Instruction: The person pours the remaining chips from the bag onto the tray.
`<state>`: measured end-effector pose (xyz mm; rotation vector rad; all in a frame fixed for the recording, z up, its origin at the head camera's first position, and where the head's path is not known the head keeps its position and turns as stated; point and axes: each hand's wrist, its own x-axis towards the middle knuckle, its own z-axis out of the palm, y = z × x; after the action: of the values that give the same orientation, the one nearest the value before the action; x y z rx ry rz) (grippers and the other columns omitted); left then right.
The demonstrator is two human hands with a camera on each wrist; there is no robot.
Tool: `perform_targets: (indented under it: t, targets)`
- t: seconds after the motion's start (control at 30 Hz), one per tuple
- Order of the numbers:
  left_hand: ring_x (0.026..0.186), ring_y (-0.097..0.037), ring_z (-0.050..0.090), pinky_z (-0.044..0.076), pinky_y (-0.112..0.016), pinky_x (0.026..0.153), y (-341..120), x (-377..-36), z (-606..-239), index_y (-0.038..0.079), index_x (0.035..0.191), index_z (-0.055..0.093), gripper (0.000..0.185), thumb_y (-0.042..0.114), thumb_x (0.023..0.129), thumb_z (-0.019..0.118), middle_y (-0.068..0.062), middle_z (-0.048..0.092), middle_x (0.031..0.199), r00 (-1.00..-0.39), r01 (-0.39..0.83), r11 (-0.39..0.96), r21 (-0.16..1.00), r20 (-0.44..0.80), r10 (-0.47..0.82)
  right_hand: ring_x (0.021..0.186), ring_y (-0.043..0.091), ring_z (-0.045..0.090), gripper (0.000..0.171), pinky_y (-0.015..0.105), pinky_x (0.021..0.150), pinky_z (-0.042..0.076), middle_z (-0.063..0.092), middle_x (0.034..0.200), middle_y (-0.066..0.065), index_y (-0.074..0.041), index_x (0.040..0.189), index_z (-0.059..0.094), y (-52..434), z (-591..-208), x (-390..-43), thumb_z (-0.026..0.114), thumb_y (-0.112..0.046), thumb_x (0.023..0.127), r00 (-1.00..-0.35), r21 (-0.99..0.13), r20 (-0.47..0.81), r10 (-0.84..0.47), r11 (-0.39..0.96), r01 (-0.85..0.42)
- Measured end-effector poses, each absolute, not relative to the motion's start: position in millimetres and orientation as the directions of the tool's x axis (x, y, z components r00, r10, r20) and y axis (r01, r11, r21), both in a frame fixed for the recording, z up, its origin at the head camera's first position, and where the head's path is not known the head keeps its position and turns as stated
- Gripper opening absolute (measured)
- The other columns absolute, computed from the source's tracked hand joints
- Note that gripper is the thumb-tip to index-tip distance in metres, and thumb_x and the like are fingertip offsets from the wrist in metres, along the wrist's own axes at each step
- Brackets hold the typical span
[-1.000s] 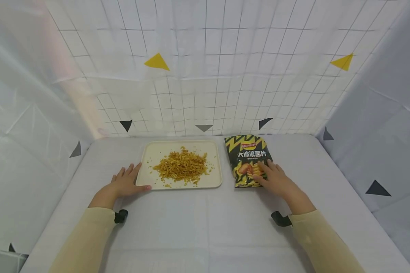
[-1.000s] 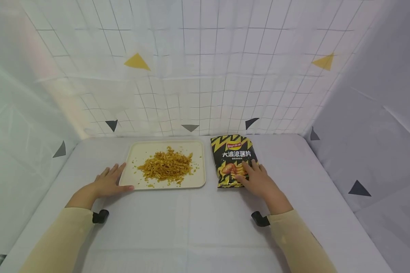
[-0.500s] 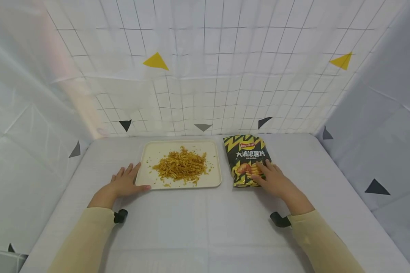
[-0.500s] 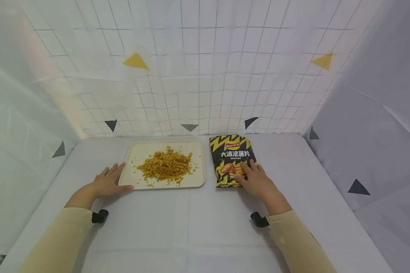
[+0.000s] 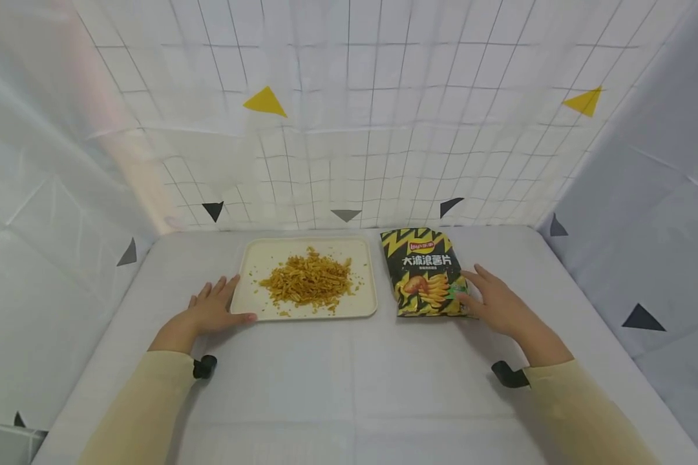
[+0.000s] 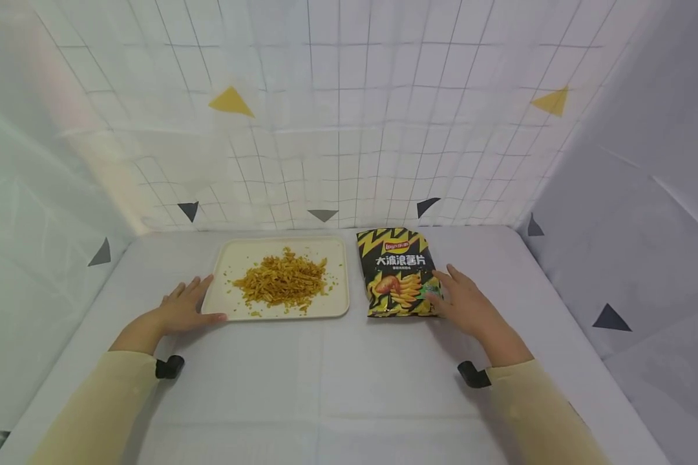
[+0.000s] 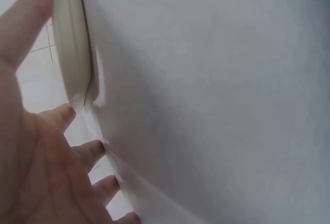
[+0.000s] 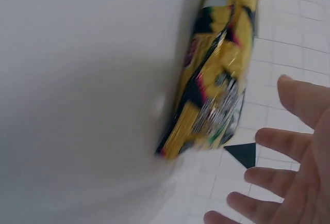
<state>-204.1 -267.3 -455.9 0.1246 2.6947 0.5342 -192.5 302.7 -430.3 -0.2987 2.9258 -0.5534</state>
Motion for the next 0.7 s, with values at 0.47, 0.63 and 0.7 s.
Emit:
perform_targets:
  t: [0.47, 0.63, 0.7]
  targets:
    - [0.142, -0.063, -0.001, 0.004, -0.078, 0.107, -270, -209, -462, 0.001, 0.16, 0.01, 0.12, 0.074, 0.081, 0.064, -0.036, 0.004, 0.16, -0.924, 0.033, 0.929, 0.369, -0.343, 0.169, 0.14, 0.053, 0.03, 0.065, 0.069, 0.109, 0.026, 0.033, 0.154, 0.032, 0.0, 0.147, 0.044, 344, -423, -194, 0.049, -0.048, 0.104, -0.981, -0.322, 0.021, -0.19, 0.928, -0.187]
    - [0.142, -0.063, 0.001, 0.006, -0.079, 0.107, -270, -209, -465, 0.001, 0.16, 0.011, 0.119, 0.075, 0.081, 0.063, -0.036, 0.006, 0.16, -0.931, 0.04, 0.935, 0.353, -0.326, 0.163, 0.137, 0.051, 0.035, 0.058, 0.067, 0.107, 0.03, 0.04, 0.15, 0.03, 0.0, 0.145, 0.047, 353, -422, -194, 0.051, -0.042, 0.105, -0.985, -0.316, 0.069, -0.156, 0.934, -0.17]
    - [0.142, -0.063, 0.002, 0.007, -0.079, 0.107, -270, -207, -465, 0.0, 0.159, 0.012, 0.119, 0.074, 0.081, 0.063, -0.036, 0.007, 0.159, -0.934, 0.043, 0.936, 0.348, -0.318, 0.162, 0.135, 0.051, 0.037, 0.056, 0.067, 0.106, 0.032, 0.042, 0.148, 0.03, 0.0, 0.144, 0.047, 357, -422, -194, 0.051, -0.039, 0.105, -0.985, -0.308, 0.085, -0.15, 0.936, -0.169]
